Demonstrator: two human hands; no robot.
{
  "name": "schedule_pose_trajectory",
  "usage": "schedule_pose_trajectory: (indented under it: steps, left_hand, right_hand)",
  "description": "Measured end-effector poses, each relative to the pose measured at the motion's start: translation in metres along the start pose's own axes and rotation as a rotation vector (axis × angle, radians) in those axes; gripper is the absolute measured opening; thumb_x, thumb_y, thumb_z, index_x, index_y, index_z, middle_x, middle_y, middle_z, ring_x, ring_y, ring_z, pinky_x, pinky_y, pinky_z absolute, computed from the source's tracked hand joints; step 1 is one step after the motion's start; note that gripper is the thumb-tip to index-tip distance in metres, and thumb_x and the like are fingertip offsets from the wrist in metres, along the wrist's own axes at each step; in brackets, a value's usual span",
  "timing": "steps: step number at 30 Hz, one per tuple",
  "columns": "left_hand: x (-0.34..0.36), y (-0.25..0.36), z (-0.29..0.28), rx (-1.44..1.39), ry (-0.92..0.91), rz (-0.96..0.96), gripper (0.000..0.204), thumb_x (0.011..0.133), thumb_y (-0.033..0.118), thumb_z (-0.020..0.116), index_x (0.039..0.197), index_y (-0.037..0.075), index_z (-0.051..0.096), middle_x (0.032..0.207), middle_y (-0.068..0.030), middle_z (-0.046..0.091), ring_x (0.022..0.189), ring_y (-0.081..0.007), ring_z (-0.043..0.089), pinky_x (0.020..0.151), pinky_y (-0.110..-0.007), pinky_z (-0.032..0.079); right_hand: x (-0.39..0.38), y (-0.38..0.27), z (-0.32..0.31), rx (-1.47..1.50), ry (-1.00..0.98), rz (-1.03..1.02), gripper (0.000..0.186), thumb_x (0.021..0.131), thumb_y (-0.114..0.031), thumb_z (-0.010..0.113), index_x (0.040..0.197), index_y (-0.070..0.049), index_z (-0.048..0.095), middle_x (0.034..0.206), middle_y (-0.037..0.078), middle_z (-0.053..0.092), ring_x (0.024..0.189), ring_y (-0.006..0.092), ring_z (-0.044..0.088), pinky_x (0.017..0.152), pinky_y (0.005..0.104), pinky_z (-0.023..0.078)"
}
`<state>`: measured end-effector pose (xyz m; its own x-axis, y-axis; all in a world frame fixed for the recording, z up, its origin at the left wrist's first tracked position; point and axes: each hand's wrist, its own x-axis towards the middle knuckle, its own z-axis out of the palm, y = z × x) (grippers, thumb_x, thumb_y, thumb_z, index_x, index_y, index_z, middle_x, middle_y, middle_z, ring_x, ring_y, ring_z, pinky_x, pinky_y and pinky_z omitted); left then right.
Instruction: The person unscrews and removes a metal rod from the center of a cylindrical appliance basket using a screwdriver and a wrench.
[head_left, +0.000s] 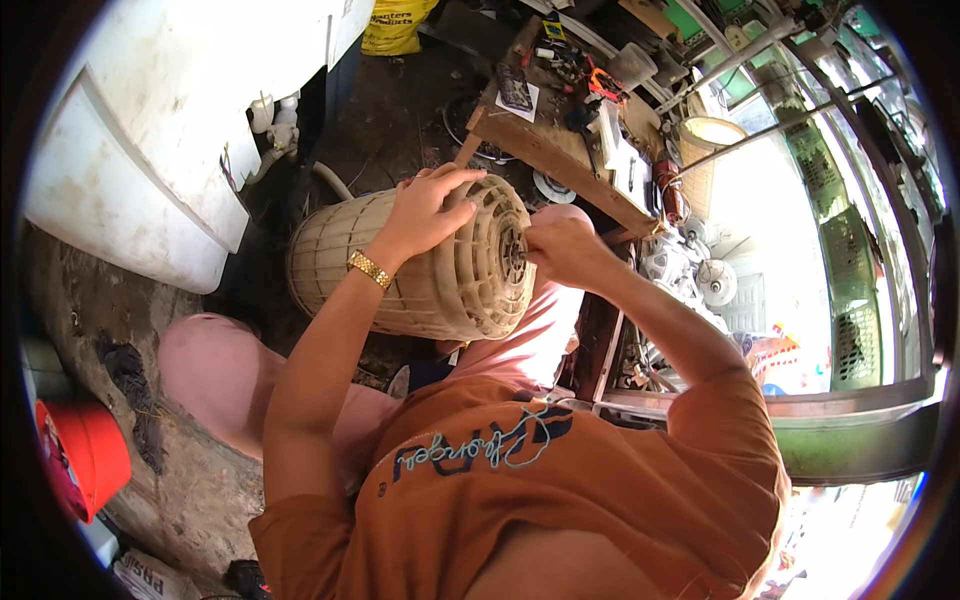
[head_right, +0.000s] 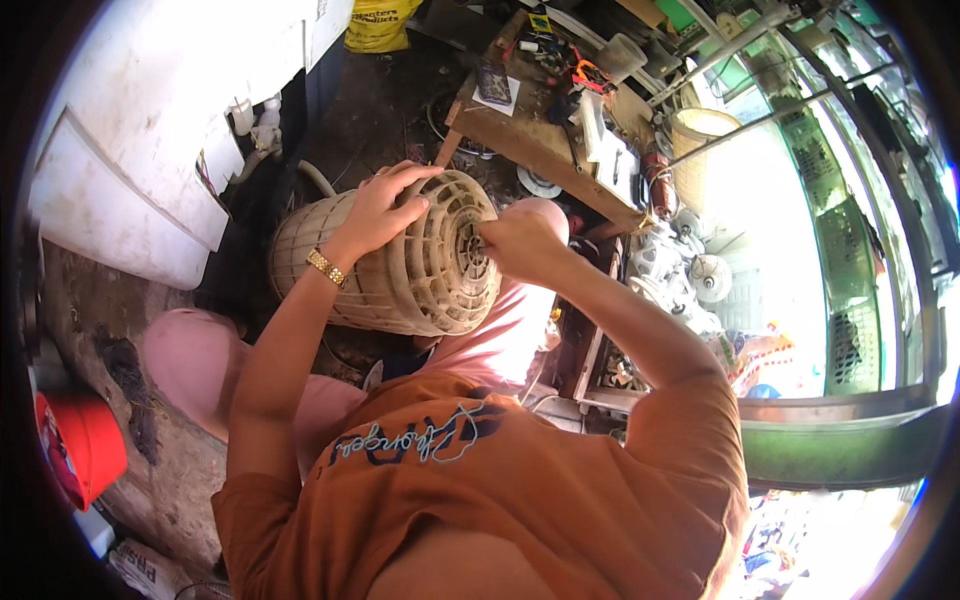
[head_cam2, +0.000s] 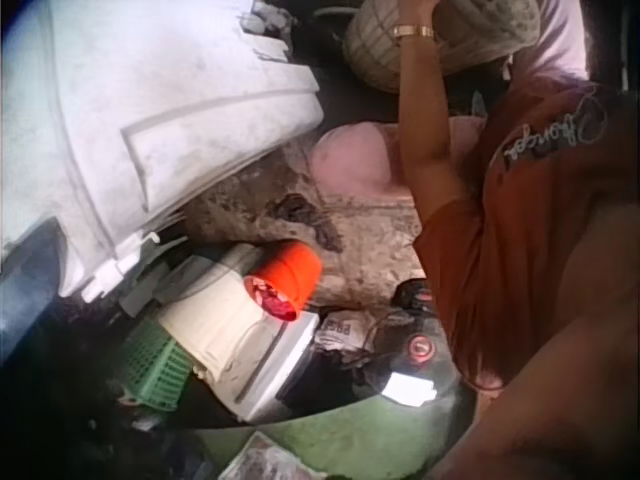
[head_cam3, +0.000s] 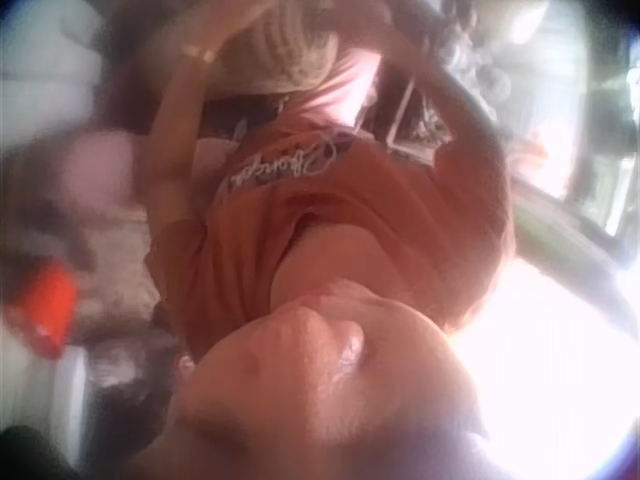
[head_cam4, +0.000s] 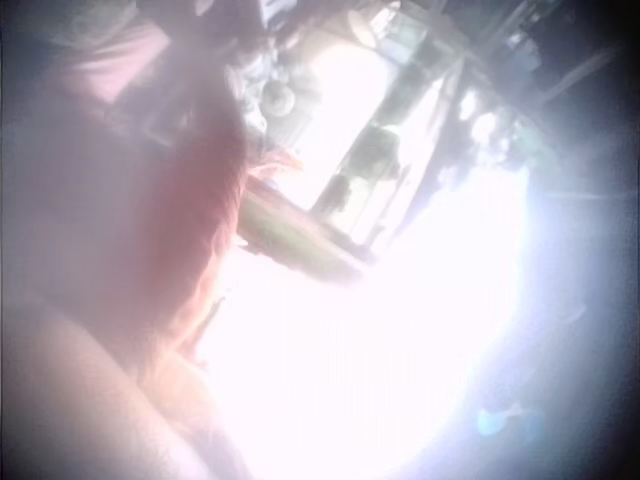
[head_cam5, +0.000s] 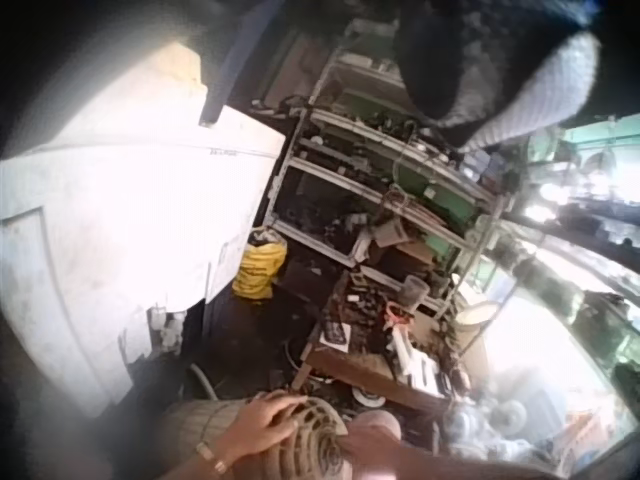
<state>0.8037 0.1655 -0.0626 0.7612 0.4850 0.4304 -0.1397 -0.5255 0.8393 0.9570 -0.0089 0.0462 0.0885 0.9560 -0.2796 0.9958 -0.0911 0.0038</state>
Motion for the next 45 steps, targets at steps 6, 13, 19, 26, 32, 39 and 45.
schedule_pose_trajectory:
  steps: [6, 13, 19, 26, 32, 39, 45]
  left_hand:
    - [-0.001, 0.006, -0.005, 0.011, -0.034, -0.019, 0.043, 0.085, 0.019, 0.059, 0.127, 0.012, 0.062, 0.116, -0.0061, 0.062, 0.11, -0.0266, 0.055, 0.097, -0.041, 0.039]
    - [0.0, -0.004, 0.002, -0.066, -0.044, -0.038, 0.044, 0.084, 0.03, 0.061, 0.126, 0.017, 0.063, 0.118, -0.0029, 0.063, 0.107, -0.0246, 0.055, 0.099, -0.046, 0.031]
    - [-0.003, 0.004, 0.0, -0.02, -0.059, -0.052, 0.045, 0.083, 0.03, 0.062, 0.126, 0.017, 0.063, 0.115, -0.0024, 0.063, 0.106, -0.0253, 0.055, 0.098, -0.046, 0.032]
    - [-0.002, 0.006, -0.004, 0.008, -0.041, -0.019, 0.044, 0.084, 0.02, 0.06, 0.128, 0.014, 0.062, 0.116, -0.003, 0.062, 0.109, -0.025, 0.053, 0.1, -0.043, 0.033]
    - [-0.007, 0.009, -0.003, -0.006, -0.051, -0.038, 0.044, 0.084, 0.02, 0.06, 0.128, 0.013, 0.061, 0.118, -0.0035, 0.062, 0.112, -0.0247, 0.053, 0.1, -0.043, 0.032]
    - [-0.006, 0.011, -0.004, 0.024, -0.057, -0.036, 0.045, 0.084, 0.02, 0.06, 0.128, 0.014, 0.062, 0.119, -0.0041, 0.061, 0.113, -0.0247, 0.053, 0.101, -0.043, 0.032]
    - [-0.005, 0.01, -0.002, 0.01, -0.07, -0.042, 0.046, 0.084, 0.02, 0.06, 0.129, 0.014, 0.061, 0.12, -0.0037, 0.061, 0.115, -0.0252, 0.052, 0.102, -0.044, 0.031]
  right_hand:
    - [-0.014, 0.008, -0.022, 0.075, -0.029, 0.06, 0.013, 0.083, -0.018, 0.065, 0.086, -0.005, 0.065, 0.08, 0.016, 0.066, 0.084, 0.0348, 0.065, 0.077, 0.0471, 0.048]
    - [0.009, 0.002, 0.008, 0.04, -0.012, 0.045, 0.013, 0.078, -0.014, 0.062, 0.083, -0.003, 0.066, 0.079, 0.019, 0.067, 0.08, 0.0371, 0.066, 0.077, 0.0471, 0.051]
    - [-0.012, 0.004, -0.022, 0.133, -0.071, 0.138, 0.014, 0.078, -0.017, 0.066, 0.078, -0.003, 0.063, 0.078, 0.018, 0.065, 0.08, 0.0357, 0.065, 0.073, 0.0463, 0.049]
    - [0.002, 0.015, 0.0, 0.101, -0.063, 0.091, 0.01, 0.078, -0.013, 0.062, 0.077, -0.004, 0.067, 0.076, 0.018, 0.067, 0.078, 0.0366, 0.066, 0.072, 0.0463, 0.051]
    - [0.006, 0.001, -0.007, 0.094, -0.064, 0.092, 0.011, 0.075, -0.014, 0.063, 0.078, -0.003, 0.065, 0.074, 0.017, 0.066, 0.076, 0.035, 0.065, 0.07, 0.0456, 0.049]
    - [-0.018, 0.032, -0.036, 0.57, -0.282, 0.288, 0.018, 0.088, -0.014, 0.064, 0.078, 0.002, 0.062, 0.064, 0.011, 0.067, 0.055, 0.0147, 0.068, 0.048, 0.0283, 0.053]
    - [0.008, 0.034, 0.013, 0.814, -0.258, 0.192, 0.017, 0.088, -0.007, 0.063, 0.077, 0.005, 0.059, 0.063, 0.011, 0.066, 0.056, 0.0184, 0.068, 0.051, 0.0287, 0.058]
